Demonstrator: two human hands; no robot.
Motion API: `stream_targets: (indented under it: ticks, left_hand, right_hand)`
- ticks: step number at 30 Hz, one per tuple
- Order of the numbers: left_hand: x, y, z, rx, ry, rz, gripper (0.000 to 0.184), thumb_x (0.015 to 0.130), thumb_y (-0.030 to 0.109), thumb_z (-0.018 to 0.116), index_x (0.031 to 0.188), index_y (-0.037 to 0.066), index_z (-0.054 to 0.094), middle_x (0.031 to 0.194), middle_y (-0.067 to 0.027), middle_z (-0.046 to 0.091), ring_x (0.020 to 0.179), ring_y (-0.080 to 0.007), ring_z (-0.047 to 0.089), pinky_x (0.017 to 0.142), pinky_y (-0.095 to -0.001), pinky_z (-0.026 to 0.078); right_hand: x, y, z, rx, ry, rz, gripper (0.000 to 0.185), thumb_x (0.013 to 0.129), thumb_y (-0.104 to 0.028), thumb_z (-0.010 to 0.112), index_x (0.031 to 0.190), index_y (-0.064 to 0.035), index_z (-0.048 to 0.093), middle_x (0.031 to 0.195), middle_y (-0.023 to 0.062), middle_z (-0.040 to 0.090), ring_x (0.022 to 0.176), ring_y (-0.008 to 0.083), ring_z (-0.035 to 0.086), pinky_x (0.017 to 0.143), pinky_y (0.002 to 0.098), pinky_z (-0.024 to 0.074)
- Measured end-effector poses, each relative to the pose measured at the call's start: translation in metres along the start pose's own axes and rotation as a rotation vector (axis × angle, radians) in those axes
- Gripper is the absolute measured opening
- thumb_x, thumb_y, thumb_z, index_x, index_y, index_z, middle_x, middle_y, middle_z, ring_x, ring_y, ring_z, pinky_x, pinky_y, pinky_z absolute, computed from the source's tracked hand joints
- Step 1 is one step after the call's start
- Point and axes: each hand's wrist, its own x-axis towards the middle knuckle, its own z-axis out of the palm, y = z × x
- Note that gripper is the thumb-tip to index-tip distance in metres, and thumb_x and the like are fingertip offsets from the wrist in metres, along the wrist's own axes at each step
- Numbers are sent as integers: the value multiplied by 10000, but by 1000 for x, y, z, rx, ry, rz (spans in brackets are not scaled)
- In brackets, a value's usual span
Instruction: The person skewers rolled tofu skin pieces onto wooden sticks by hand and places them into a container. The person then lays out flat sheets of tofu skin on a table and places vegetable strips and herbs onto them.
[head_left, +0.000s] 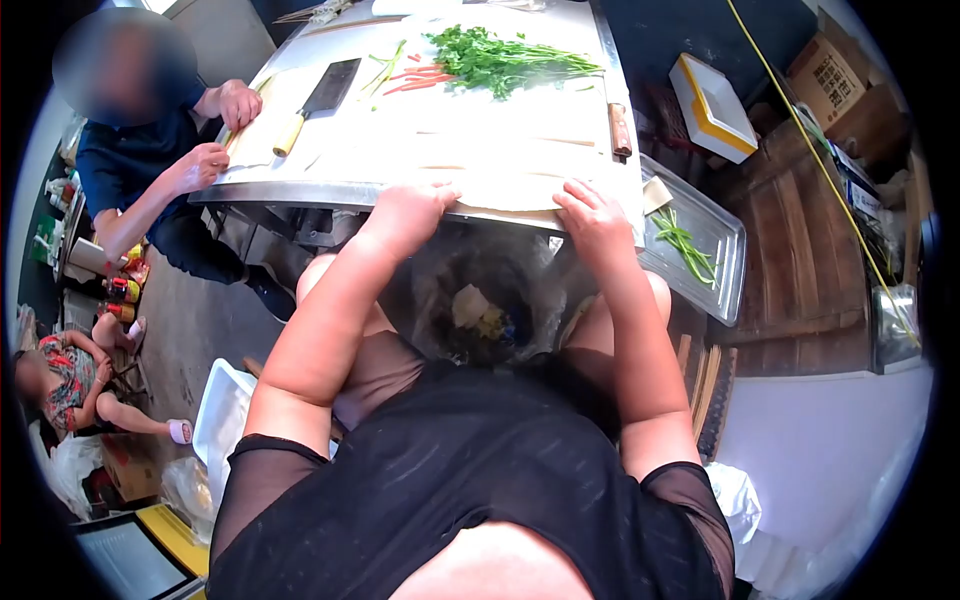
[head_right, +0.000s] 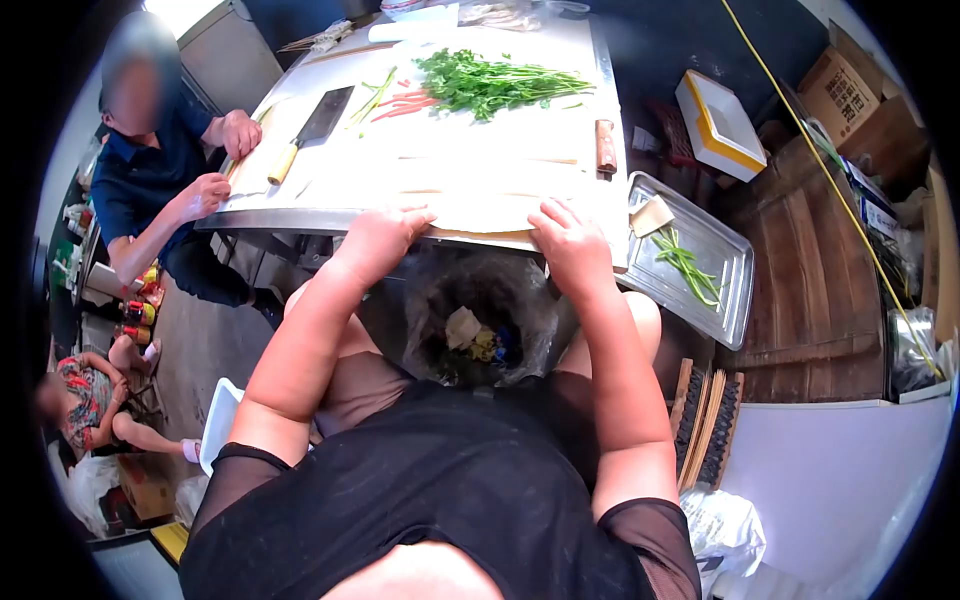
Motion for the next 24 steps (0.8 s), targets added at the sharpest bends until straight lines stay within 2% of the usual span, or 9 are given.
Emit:
stream_targets:
  ticks: [2,5,6,10,14,15,18,23,24]
  left_hand:
    - [-6,2,-2,-143,-96,67,360,902,255,600,1181,29,616,1183,-220,607,1119,-376,571,942,-414,474]
    - [-18,0,6,-20,-53,128,555,914,362,611,1295,-31,516,1343,-273,486,1263,-417,453,1059,-440,379]
    - [-2,14,-31,-166,-394,-33,682,919,453,578,1379,-29,431,1441,-276,389,1343,-412,366,1121,-450,298]
    - [32,-4,-13,-33,-145,-43,766,949,557,451,1460,1,317,1516,-262,278,1411,-388,262,1160,-454,217]
    - [51,-43,26,-32,-323,-203,946,890,722,362,1521,32,209,1582,-226,140,1487,-324,82,1192,-483,41]
    - [51,-43,26,-48,-323,-213,946,890,722,362,1521,32,209,1582,-226,140,1487,-324,82,1192,-483,41]
    - [48,-37,20,-82,-247,-217,932,887,699,408,1517,37,226,1577,-224,162,1483,-333,102,1181,-531,42]
    - [24,-28,5,-178,-66,-22,650,904,449,591,1408,71,431,1530,-224,273,1458,-338,201,1166,-559,145]
    - [20,-28,-1,-176,-100,-3,638,897,437,603,1393,66,449,1521,-221,294,1452,-334,219,1166,-556,154]
  right_hand:
    - [-11,-1,-1,-71,-140,11,434,856,-364,658,1200,-101,626,1307,129,575,1261,299,506,1033,422,408]
    - [-18,-15,-15,-243,-330,15,662,846,-505,627,1355,-98,512,1452,132,449,1368,301,390,1121,439,307]
    - [-17,-16,-18,-237,-439,53,798,826,-570,612,1427,-81,423,1501,143,383,1410,310,323,1159,446,246]
    - [3,-24,-27,-181,-265,107,838,838,-578,599,1417,-3,407,1489,203,374,1421,352,284,1166,457,226]
    - [12,-15,-26,-216,-647,68,797,850,-551,614,1397,0,438,1497,216,358,1419,361,287,1158,429,247]
    - [28,-17,-37,-93,-660,156,683,874,-517,607,1320,-6,531,1415,233,458,1331,373,420,1098,425,350]
    - [86,-16,-39,124,-518,133,425,912,-355,631,1173,-21,635,1164,202,635,1089,367,606,933,422,481]
    - [204,-17,54,403,-270,-70,287,939,-195,584,1176,-44,643,1099,178,668,1022,345,638,894,391,496]
    - [221,-17,82,472,-319,112,283,935,-150,572,1185,-37,642,1035,147,681,922,267,651,803,349,509]
